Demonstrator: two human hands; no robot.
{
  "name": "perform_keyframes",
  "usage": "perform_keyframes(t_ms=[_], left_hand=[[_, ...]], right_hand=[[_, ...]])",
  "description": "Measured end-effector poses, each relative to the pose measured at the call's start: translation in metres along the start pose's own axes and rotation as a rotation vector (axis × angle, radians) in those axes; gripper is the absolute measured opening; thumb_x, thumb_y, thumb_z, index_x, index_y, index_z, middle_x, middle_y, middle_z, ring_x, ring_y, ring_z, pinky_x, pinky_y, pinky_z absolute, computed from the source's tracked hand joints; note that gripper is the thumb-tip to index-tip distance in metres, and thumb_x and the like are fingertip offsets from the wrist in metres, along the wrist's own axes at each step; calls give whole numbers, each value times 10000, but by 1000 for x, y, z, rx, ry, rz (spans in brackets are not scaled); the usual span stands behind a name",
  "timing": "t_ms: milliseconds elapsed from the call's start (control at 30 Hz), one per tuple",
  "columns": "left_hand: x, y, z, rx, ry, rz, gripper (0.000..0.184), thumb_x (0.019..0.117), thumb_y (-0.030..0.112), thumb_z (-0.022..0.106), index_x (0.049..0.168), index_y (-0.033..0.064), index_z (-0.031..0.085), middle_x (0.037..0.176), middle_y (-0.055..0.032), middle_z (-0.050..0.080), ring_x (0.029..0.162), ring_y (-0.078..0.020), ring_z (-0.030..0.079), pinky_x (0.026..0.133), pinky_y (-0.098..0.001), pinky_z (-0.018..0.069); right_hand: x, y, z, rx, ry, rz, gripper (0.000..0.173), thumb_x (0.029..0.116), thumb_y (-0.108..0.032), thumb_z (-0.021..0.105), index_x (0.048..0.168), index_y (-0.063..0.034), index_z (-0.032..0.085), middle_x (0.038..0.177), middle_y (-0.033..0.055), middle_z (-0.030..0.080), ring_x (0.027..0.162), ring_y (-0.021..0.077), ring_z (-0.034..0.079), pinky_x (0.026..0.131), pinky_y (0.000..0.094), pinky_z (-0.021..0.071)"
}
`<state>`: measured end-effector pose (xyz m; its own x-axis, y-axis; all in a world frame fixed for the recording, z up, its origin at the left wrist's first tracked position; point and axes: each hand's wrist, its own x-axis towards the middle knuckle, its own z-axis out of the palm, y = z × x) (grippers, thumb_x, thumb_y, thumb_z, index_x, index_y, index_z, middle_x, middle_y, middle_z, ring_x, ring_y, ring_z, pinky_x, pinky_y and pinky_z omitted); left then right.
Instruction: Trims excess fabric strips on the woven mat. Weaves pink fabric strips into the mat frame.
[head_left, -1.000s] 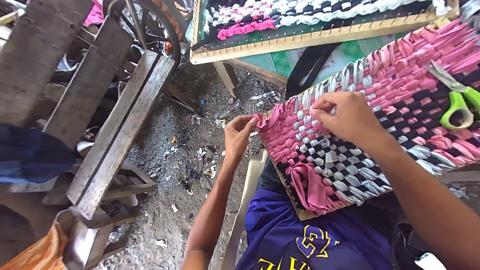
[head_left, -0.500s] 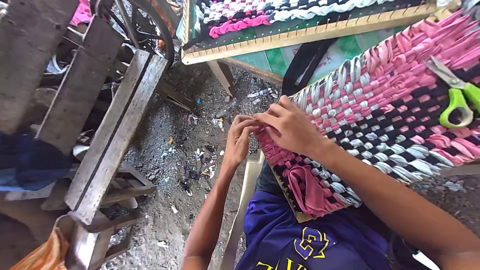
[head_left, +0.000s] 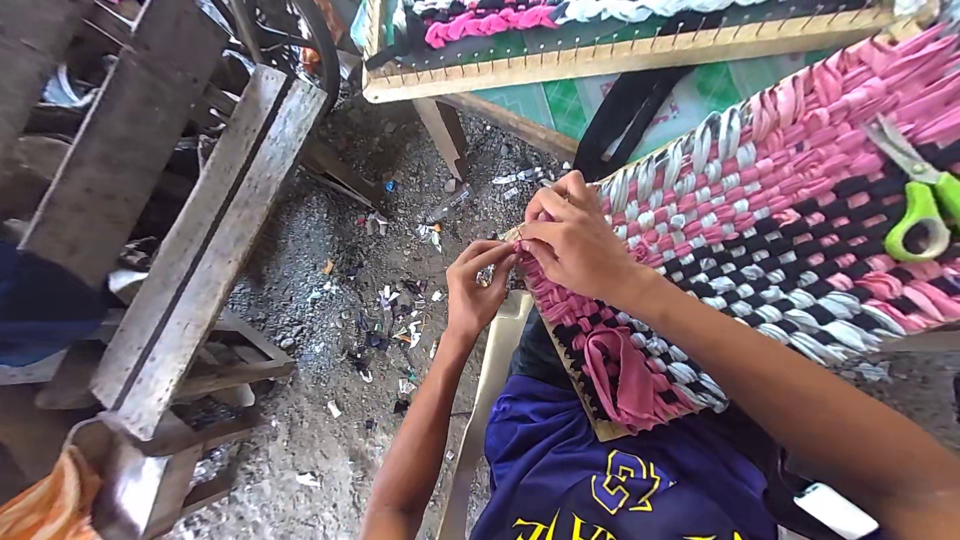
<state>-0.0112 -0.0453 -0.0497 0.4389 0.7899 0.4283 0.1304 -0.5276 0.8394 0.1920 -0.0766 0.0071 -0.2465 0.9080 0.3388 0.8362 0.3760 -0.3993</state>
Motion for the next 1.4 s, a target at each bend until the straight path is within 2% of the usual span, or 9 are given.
perform_keyframes(t_ms=[133, 300, 533, 667, 833, 1000, 1200, 1300, 1400], left_hand=[[-5, 4, 9, 61, 57, -24, 135, 924, 17, 730, 1053, -2, 765, 1066, -114, 712, 986, -155, 697, 881, -317, 600], [-9, -1, 10, 206, 87, 87, 135, 935, 8, 710, 1057, -5, 768, 1068, -140, 713, 1018, -193, 690, 916, -329, 583], [-26, -20, 6, 165, 138, 125, 132, 904, -16, 721, 1018, 4, 785, 1028, -131, 719, 999, -194, 690, 889, -338, 593], [-23, -9, 9, 105, 130, 44, 138, 918, 13, 728, 1047, -3, 774, 1055, -120, 715, 986, -168, 696, 879, -323, 602], [-20, -2, 9, -44, 129, -59, 239, 1021, 107, 589, 1181, -19, 713, 1123, -118, 678, 964, -157, 680, 852, -335, 600], [-10, 20, 12, -39, 79, -191, 224, 977, 162, 704, 1168, 50, 739, 1078, -75, 652, 867, -120, 645, 752, -269, 573], [1, 19, 16, -225, 103, -373, 170, 963, 99, 696, 1102, 32, 769, 1041, -89, 713, 905, -164, 697, 812, -320, 612], [-3, 36, 12, -201, 67, -483, 203, 1017, 166, 628, 1152, 68, 743, 1090, -73, 696, 864, -131, 670, 768, -299, 577], [6, 37, 11, -110, 32, -511, 257, 1022, 293, 648, 1146, 94, 754, 1008, -51, 709, 802, -115, 660, 729, -293, 561]], right_hand=[[-7, 1, 5, 89, 27, 62, 200, 992, -226, 602, 956, -133, 775, 1113, 73, 634, 1162, 333, 501, 1006, 536, 381], [-10, -1, -11, -20, -25, 109, 148, 947, -220, 662, 981, -162, 794, 1122, 60, 655, 1178, 340, 502, 1011, 540, 371], [-16, 7, -14, -52, 9, -36, 195, 986, -237, 613, 973, -170, 796, 1119, 79, 665, 1174, 354, 512, 1005, 536, 370], [-18, 11, -11, -29, 11, -73, 212, 994, -197, 589, 962, -140, 791, 1114, 60, 684, 1174, 338, 523, 1046, 526, 359], [-21, 12, -7, -13, 48, -98, 203, 994, -172, 594, 1011, -154, 795, 1114, 44, 716, 1167, 330, 550, 1018, 514, 391], [-28, 9, -1, 13, 99, -98, 222, 975, -111, 592, 1028, -149, 805, 1108, 54, 731, 1165, 336, 569, 1012, 507, 416], [-40, 13, 1, -17, 182, -96, 216, 984, -146, 606, 1052, -160, 811, 1118, 41, 743, 1105, 316, 594, 945, 486, 449], [-43, 12, 3, -19, 227, -96, 203, 980, -139, 619, 1040, -146, 813, 1106, 53, 750, 1075, 319, 608, 936, 488, 454], [-43, 11, 5, -26, 242, -100, 195, 975, -130, 631, 1021, -148, 820, 1092, 43, 755, 1051, 306, 608, 912, 470, 456]])
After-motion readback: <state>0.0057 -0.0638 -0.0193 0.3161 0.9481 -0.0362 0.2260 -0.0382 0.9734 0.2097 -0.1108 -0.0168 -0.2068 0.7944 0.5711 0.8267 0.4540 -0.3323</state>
